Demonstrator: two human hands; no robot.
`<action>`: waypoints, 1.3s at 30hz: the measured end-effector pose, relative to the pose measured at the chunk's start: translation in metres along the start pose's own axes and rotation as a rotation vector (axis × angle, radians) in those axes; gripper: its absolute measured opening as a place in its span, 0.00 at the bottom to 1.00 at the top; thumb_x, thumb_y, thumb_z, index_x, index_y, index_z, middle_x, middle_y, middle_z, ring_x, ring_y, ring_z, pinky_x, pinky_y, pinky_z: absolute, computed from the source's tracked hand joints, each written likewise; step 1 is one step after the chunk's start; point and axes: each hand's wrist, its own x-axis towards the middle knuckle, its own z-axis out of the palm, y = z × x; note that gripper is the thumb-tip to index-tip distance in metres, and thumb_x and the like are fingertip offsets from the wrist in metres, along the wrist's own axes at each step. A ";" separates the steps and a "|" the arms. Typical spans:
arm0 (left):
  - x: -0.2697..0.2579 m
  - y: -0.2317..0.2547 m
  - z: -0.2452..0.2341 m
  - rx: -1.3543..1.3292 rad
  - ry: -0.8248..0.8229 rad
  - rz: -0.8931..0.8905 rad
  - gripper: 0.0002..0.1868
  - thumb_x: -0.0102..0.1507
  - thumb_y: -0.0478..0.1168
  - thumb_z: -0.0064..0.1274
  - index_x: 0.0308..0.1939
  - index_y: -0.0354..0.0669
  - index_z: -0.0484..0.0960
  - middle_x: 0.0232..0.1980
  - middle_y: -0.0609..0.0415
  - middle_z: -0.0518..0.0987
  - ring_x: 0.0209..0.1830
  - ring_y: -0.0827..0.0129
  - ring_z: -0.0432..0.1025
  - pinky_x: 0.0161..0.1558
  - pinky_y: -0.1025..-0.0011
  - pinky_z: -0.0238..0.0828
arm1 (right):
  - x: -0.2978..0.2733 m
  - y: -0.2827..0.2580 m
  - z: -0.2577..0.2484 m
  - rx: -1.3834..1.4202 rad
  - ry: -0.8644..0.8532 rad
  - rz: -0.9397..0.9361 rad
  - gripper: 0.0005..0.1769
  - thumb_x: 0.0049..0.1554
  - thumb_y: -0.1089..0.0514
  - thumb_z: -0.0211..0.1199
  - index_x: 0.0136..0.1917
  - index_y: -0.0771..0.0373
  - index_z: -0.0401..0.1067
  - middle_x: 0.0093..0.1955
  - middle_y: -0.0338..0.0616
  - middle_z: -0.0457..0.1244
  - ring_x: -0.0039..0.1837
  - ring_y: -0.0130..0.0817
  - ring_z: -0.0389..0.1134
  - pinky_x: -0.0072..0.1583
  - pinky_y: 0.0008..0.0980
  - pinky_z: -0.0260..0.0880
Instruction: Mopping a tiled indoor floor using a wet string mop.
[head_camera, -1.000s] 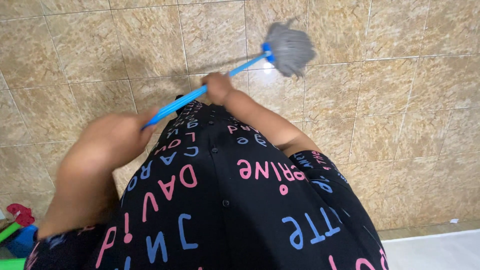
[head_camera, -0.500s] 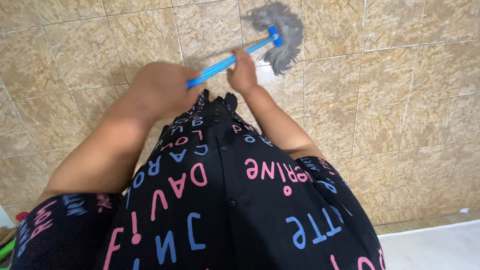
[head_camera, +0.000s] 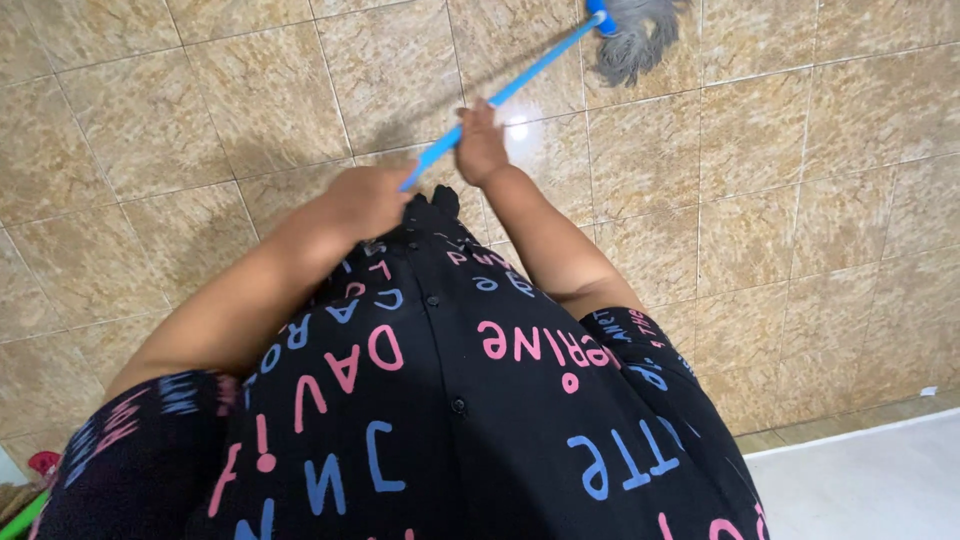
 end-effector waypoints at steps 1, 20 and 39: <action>-0.021 0.021 -0.035 -0.003 -0.004 0.000 0.33 0.67 0.47 0.45 0.77 0.52 0.61 0.47 0.41 0.82 0.46 0.44 0.78 0.47 0.50 0.74 | -0.007 -0.019 -0.002 0.000 -0.004 0.003 0.32 0.61 0.59 0.56 0.77 0.59 0.56 0.85 0.63 0.36 0.85 0.58 0.34 0.79 0.60 0.39; -0.130 0.071 -0.204 0.137 -0.223 -0.333 0.26 0.62 0.51 0.53 0.66 0.69 0.77 0.41 0.46 0.85 0.43 0.49 0.80 0.49 0.55 0.76 | -0.038 -0.104 -0.030 0.336 0.127 -0.727 0.10 0.53 0.63 0.68 0.47 0.61 0.69 0.48 0.53 0.66 0.56 0.58 0.67 0.56 0.51 0.68; -0.009 -0.110 -0.134 0.138 -0.168 0.116 0.31 0.64 0.47 0.50 0.73 0.57 0.67 0.47 0.42 0.82 0.46 0.45 0.77 0.48 0.51 0.73 | 0.048 -0.110 0.004 0.017 -0.057 0.184 0.35 0.60 0.53 0.62 0.77 0.58 0.54 0.84 0.63 0.37 0.84 0.59 0.38 0.80 0.62 0.39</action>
